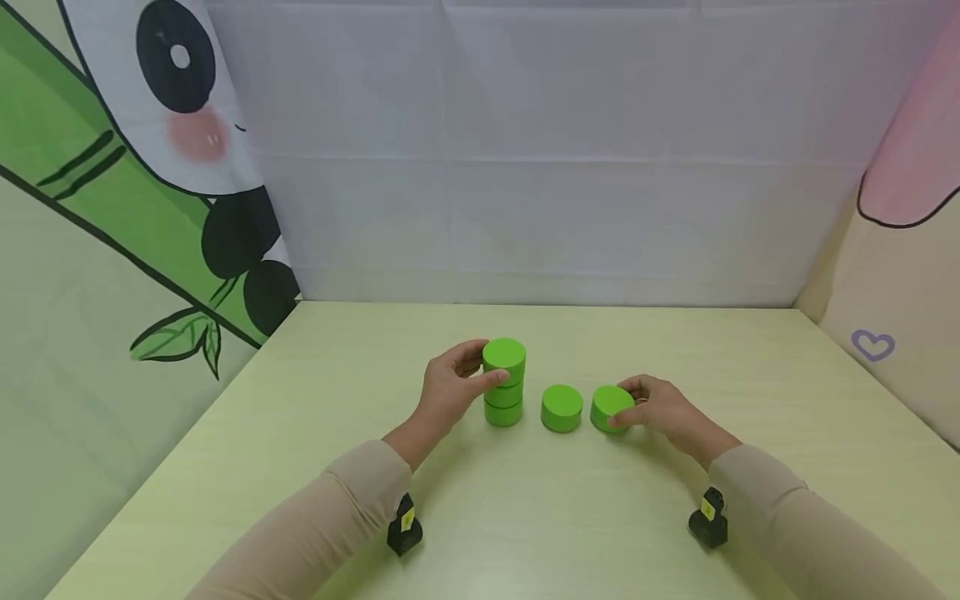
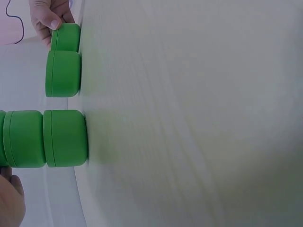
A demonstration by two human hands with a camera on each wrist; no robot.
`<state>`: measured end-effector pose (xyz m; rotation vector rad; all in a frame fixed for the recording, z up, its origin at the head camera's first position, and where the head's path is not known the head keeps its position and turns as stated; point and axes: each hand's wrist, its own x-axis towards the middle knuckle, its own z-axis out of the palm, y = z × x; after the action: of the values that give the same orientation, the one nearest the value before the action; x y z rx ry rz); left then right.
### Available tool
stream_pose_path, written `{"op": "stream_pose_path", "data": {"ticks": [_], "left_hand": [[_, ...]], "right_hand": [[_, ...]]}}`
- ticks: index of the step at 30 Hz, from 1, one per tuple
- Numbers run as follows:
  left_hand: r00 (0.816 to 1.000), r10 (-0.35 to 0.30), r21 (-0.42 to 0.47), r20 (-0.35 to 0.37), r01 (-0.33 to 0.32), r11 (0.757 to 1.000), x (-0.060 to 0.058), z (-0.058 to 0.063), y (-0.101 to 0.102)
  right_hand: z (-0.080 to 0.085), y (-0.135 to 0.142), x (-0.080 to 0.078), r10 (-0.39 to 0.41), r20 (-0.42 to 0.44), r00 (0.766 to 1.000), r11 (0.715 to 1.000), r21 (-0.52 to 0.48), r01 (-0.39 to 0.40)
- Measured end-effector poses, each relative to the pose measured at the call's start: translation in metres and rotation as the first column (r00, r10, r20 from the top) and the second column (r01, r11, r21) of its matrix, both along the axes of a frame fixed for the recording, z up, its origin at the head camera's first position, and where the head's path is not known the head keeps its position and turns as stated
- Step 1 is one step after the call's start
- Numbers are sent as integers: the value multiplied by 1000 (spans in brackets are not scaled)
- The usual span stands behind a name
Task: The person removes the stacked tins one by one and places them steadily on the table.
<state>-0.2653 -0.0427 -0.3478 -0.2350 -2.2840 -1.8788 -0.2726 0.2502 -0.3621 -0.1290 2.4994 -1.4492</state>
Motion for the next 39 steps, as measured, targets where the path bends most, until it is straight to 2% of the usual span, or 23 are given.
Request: {"op": "stream_pose_path", "data": {"ticks": [13,22,28,34,39], "left_hand": [[1000,14,22,-16,-14,1000,1,-5,0],[999,-9,43,-34,11,999,3,-9,-1],[1000,-7,47,-11,8,999,2,-10,-4],[1000,-13,67,6,12,998,0,-15,-6],[999,-21,65,33,19,998,2,-14,-7]], "right_hand": [[1,-1,1,29,6,1000,999,-15,-29],[7,0,4,77,-10,997,997,-7,-77],[24,0,-2,93,-79,993,996,24,-91],[46,-12,-8,126,-126,984,992,-10,-129],[56,-28,-12,156,-143,977,986,-43,-164]]}}
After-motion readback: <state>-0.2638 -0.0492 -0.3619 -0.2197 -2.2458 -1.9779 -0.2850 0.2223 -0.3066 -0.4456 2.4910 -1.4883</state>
